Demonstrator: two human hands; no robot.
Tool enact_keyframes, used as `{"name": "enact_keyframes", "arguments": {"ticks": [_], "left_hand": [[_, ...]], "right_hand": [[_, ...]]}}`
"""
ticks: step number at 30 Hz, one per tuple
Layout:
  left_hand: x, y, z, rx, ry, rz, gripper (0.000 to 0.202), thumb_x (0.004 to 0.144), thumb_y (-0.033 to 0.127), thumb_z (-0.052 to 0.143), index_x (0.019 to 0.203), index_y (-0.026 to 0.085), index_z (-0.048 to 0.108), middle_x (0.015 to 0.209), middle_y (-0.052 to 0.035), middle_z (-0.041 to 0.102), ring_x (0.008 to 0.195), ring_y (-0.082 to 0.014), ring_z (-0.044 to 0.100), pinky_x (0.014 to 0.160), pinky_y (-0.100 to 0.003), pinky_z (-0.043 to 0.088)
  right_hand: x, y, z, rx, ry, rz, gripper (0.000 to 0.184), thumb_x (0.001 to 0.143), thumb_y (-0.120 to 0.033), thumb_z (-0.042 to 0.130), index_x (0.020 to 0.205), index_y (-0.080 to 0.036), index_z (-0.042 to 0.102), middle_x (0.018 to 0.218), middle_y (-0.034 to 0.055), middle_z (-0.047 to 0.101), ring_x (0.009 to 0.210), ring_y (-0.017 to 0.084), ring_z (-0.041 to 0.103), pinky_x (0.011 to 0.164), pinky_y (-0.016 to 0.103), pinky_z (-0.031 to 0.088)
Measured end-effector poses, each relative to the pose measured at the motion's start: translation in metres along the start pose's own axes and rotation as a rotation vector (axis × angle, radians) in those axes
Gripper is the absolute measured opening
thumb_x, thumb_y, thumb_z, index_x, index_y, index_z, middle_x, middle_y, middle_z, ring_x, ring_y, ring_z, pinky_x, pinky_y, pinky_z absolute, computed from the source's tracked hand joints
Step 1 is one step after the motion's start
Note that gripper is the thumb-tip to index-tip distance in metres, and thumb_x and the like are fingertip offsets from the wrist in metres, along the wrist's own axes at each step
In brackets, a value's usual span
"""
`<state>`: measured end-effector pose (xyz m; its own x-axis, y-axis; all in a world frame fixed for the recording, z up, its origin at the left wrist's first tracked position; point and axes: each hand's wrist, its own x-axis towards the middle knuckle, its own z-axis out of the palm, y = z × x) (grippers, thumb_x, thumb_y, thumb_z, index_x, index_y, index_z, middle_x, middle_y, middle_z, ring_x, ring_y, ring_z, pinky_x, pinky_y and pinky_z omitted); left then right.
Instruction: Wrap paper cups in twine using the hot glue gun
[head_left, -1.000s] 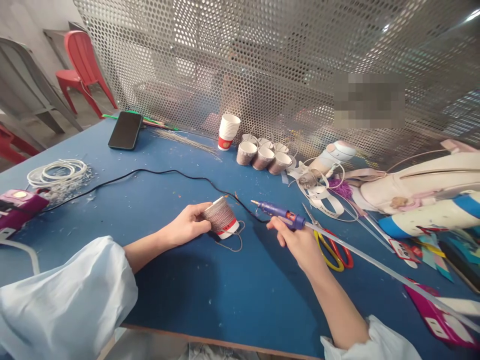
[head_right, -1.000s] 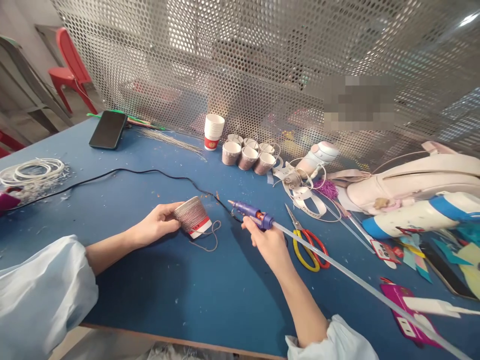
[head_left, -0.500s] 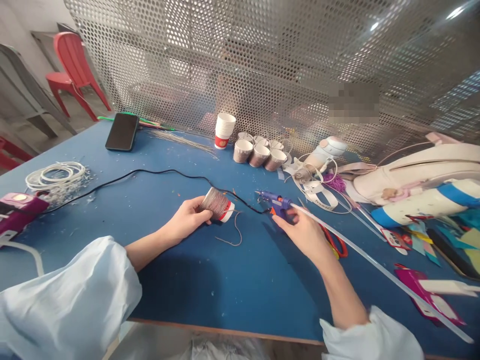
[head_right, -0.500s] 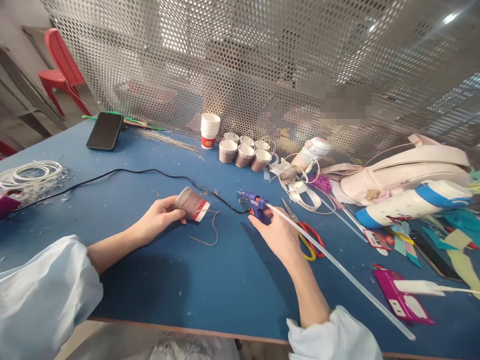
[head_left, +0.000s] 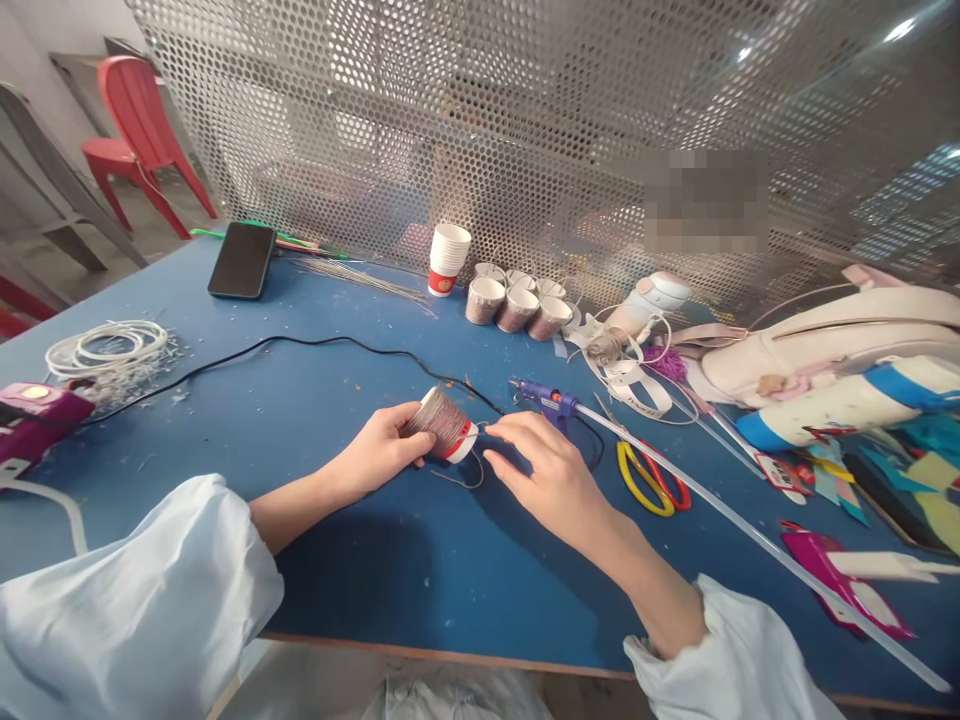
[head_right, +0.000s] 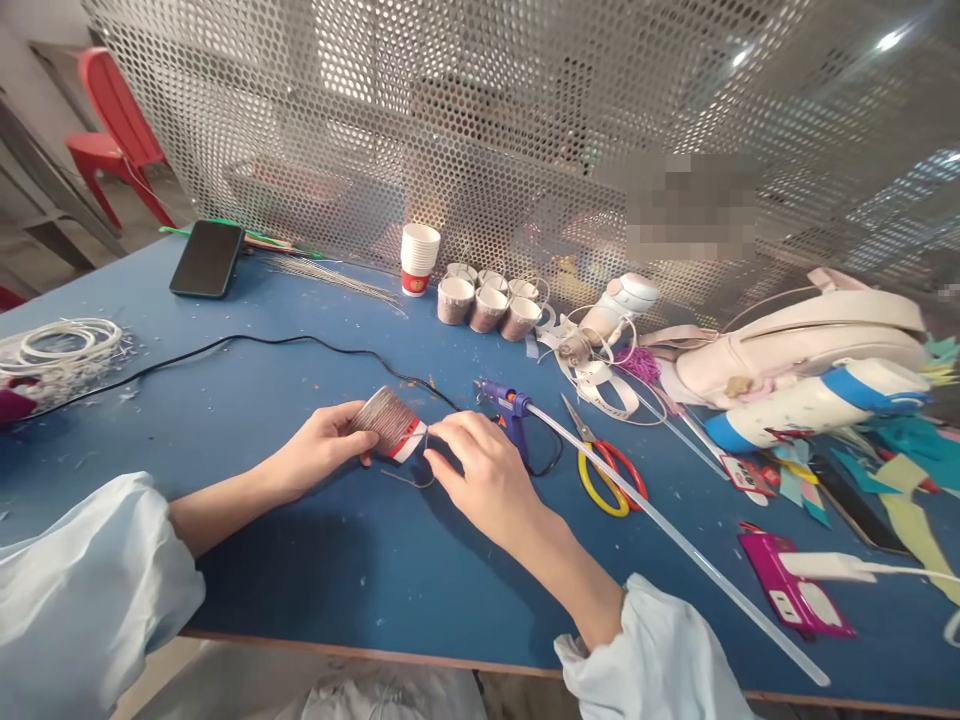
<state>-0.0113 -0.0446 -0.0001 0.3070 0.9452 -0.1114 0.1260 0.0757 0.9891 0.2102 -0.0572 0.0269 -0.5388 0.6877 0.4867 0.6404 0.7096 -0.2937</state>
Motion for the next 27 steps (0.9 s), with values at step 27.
{"name": "enact_keyframes", "arguments": {"ticks": [27], "left_hand": [[-0.005,0.005,0.006,0.082,-0.115,-0.058,0.015,0.07,0.022,0.054,0.08,0.014,0.062,0.065,0.0021,0.055,0.06,-0.0121,0.05,0.057,-0.023,0.042]], "right_hand": [[0.01,-0.003,0.017,-0.14,-0.036,-0.086,0.017,0.088,-0.01,0.047,0.074,-0.02,0.051,0.075,0.0022,0.063,0.072,0.017,0.059,0.07,0.033,0.039]]}}
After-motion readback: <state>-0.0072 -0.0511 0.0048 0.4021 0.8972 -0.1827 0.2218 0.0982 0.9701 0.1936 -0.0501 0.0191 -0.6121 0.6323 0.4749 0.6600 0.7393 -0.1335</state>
